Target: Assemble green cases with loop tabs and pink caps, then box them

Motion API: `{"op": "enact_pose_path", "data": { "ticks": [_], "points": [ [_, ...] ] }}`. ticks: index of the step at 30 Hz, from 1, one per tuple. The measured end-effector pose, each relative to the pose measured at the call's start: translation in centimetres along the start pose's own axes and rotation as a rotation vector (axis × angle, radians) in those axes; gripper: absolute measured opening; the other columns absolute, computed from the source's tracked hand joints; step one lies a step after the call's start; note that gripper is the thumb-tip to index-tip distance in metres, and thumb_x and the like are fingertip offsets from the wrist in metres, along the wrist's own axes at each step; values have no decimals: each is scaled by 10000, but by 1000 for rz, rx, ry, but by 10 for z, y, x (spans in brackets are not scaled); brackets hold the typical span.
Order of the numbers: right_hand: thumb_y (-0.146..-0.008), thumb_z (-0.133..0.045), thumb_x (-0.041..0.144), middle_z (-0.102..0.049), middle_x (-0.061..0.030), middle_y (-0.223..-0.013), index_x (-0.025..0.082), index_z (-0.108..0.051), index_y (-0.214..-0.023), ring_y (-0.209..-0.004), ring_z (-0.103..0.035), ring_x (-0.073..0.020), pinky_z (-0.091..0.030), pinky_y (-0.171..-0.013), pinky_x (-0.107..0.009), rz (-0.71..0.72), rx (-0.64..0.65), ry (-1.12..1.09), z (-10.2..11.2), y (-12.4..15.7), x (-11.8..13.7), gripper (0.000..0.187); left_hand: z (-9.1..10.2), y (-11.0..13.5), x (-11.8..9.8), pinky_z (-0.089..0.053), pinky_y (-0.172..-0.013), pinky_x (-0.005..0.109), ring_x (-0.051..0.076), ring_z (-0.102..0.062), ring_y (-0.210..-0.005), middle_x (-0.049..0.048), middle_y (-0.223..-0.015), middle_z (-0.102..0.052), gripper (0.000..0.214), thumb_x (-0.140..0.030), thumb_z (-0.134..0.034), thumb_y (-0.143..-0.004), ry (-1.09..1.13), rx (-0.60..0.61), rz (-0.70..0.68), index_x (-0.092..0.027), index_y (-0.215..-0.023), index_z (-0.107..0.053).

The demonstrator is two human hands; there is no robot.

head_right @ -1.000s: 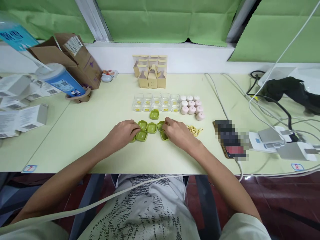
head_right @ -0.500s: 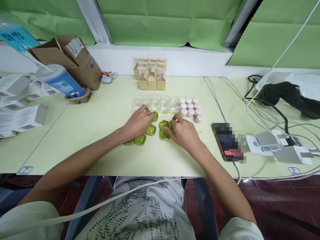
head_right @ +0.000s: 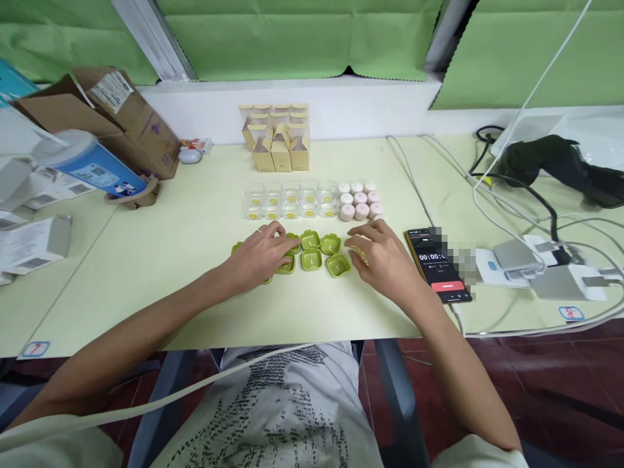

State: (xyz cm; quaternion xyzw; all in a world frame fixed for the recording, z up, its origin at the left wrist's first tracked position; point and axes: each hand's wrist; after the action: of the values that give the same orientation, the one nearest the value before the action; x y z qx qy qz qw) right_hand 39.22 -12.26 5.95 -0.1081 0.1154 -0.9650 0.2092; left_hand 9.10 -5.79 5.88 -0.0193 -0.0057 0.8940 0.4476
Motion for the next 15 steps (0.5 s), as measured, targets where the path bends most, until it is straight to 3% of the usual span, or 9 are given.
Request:
{"op": "enact_pose_path", "data": {
  "ticks": [3, 7, 11, 15],
  "points": [
    [-1042, -613, 145, -834, -131, -1181, 146, -803, -1275, -1054, -620, -328, -518, -961, -452, 82, 135, -56, -2, -11, 11, 300, -4, -1, -8, -534, -954, 416, 320, -626, -1222, 175, -1167, -759, 306, -102, -593, -1071, -17, -1, 30, -123, -1351, -713],
    [-972, -550, -11, -818, -119, -1043, 140, -782, -1216, -1013, -617, -308, -460, -800, -384, 25, 238, -38, -14, -24, 20, 368, -1, 4, -12, -569, -951, 426, 314, -665, -1183, 170, -1179, -755, 322, -183, -634, -1087, 10, -30, 60, -142, -1395, -714],
    [-1006, -588, 49, -808, -135, -1060, 136, -754, -1239, -1031, -614, -317, -465, -803, -389, 17, 193, -51, -15, -23, 20, 299, 11, 42, 17, -594, -1032, 438, 303, -660, -1252, 147, -1199, -789, 344, -322, -652, -1115, 141, -199, 78, -151, -1407, -718],
    [-1087, -603, 190, -797, -140, -1193, 158, -736, -1291, -1081, -614, -316, -506, -935, -427, 135, 91, -147, -7, -25, 35, 245, 10, 94, 55, -602, -1046, 433, 273, -660, -1242, 81, -1235, -814, 279, -360, -657, -1114, 286, -249, 167, -238, -1348, -746]
  ]
}}
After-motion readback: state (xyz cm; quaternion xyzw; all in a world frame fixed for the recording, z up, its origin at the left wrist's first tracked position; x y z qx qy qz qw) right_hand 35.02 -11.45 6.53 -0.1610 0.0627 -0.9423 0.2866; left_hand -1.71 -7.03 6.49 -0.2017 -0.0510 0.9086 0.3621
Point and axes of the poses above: each hand's wrist, its own y-axis away from the middle knuckle, its own z-axis out of the back of the hand, x = y × z
